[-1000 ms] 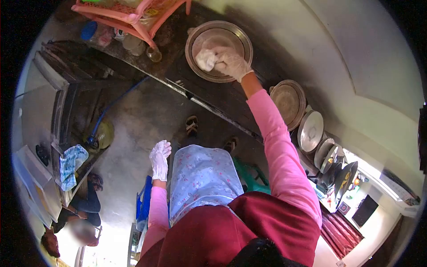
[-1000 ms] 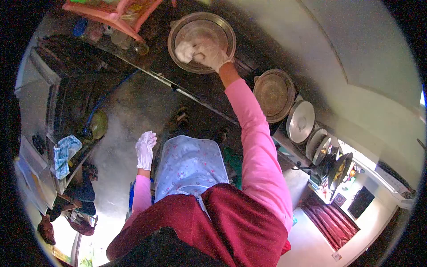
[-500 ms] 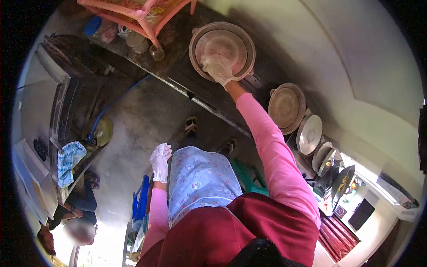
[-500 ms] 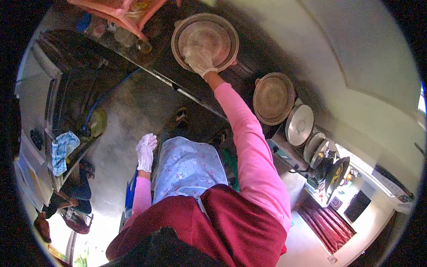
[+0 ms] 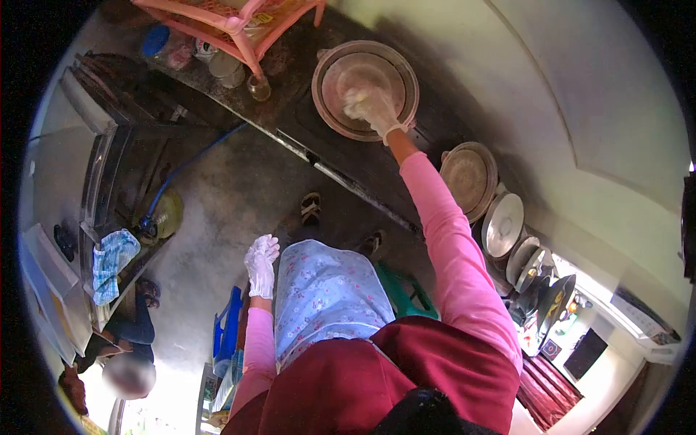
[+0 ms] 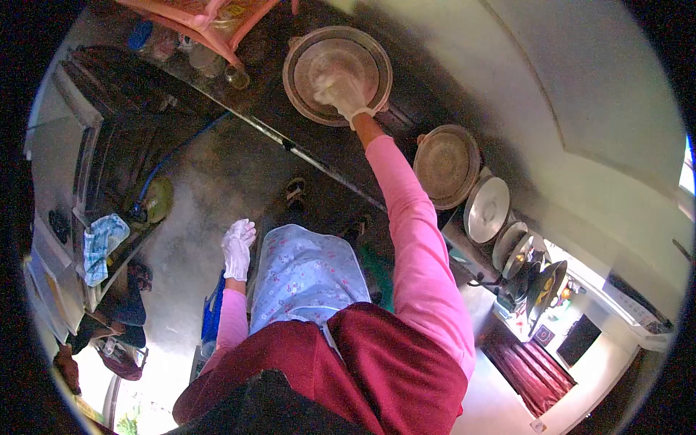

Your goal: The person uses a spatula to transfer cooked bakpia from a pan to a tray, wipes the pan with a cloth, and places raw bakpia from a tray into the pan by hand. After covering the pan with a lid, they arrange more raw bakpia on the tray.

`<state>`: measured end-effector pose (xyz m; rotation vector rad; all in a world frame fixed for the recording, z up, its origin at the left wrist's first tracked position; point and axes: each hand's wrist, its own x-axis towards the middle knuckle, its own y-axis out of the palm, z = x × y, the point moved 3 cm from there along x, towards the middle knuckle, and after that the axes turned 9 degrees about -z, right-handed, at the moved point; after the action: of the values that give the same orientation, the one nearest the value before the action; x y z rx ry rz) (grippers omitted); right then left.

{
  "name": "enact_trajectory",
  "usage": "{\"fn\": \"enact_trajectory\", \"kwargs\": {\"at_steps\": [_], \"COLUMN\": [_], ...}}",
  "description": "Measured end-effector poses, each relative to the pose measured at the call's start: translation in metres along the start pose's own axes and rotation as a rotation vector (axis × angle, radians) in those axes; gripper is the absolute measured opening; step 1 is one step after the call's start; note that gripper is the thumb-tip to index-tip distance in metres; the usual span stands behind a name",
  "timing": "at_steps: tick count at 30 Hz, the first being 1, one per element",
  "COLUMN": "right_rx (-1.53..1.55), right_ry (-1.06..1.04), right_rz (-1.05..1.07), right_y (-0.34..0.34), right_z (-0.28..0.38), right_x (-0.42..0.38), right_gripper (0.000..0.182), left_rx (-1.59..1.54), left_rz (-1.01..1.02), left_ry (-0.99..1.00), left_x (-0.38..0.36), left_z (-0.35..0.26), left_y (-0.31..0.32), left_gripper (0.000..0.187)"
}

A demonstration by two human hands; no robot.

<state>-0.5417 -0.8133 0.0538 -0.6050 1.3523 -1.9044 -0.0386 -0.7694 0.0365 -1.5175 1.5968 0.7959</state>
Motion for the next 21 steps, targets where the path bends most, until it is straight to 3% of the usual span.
{"fn": "enact_trajectory", "kwargs": {"at_steps": [1,2,3,4,6,9,13,14,17,20,21], "right_rx": [0.093,0.203,0.313,0.439,0.429,0.015,-0.068,0.068,0.076,-0.044,-0.197], "right_ry": [0.078,0.136,0.192,0.225,0.147,-0.19,-0.616,-0.624,-0.724,-0.935,-0.822], "right_rz": [0.117,0.096,0.071,-0.096,-0.285,-0.328,0.005,-0.011,0.377,0.328,0.474], "right_y": [-0.001,-0.003,-0.003,-0.003,0.005,0.018,-0.001,0.001,-0.026,-0.034,-0.046], "right_z": [0.006,0.011,0.014,0.012,0.014,0.042,0.067,0.059,0.043,-0.014,-0.021], "right_x": [0.008,0.014,0.02,0.032,0.052,0.071,0.03,0.014,-0.015,-0.022,-0.016], "right_gripper": [0.026,0.025,0.024,0.022,0.02,0.025,0.016,0.015,0.016,0.009,0.008], "left_rx": [0.005,0.014,0.021,0.021,0.021,0.055,0.02,0.021,0.016,0.027,0.033], "left_rz": [0.004,0.008,0.012,0.02,0.036,0.002,-0.004,-0.002,0.029,0.05,0.055], "left_ry": [-0.003,-0.006,-0.006,-0.001,0.007,0.003,-0.01,-0.01,-0.012,-0.009,-0.005], "left_x": [0.0,0.0,0.001,0.002,0.003,0.004,0.0,0.0,0.004,0.006,0.007], "left_z": [0.0,0.0,-0.001,-0.001,-0.002,-0.008,-0.006,-0.005,-0.002,-0.002,-0.003], "left_y": [0.002,0.003,0.004,0.004,0.003,0.003,0.003,0.003,0.007,0.013,0.016], "left_gripper": [0.034,0.035,0.036,0.036,0.037,0.037,0.037,0.036,0.036,0.035,0.035]}}
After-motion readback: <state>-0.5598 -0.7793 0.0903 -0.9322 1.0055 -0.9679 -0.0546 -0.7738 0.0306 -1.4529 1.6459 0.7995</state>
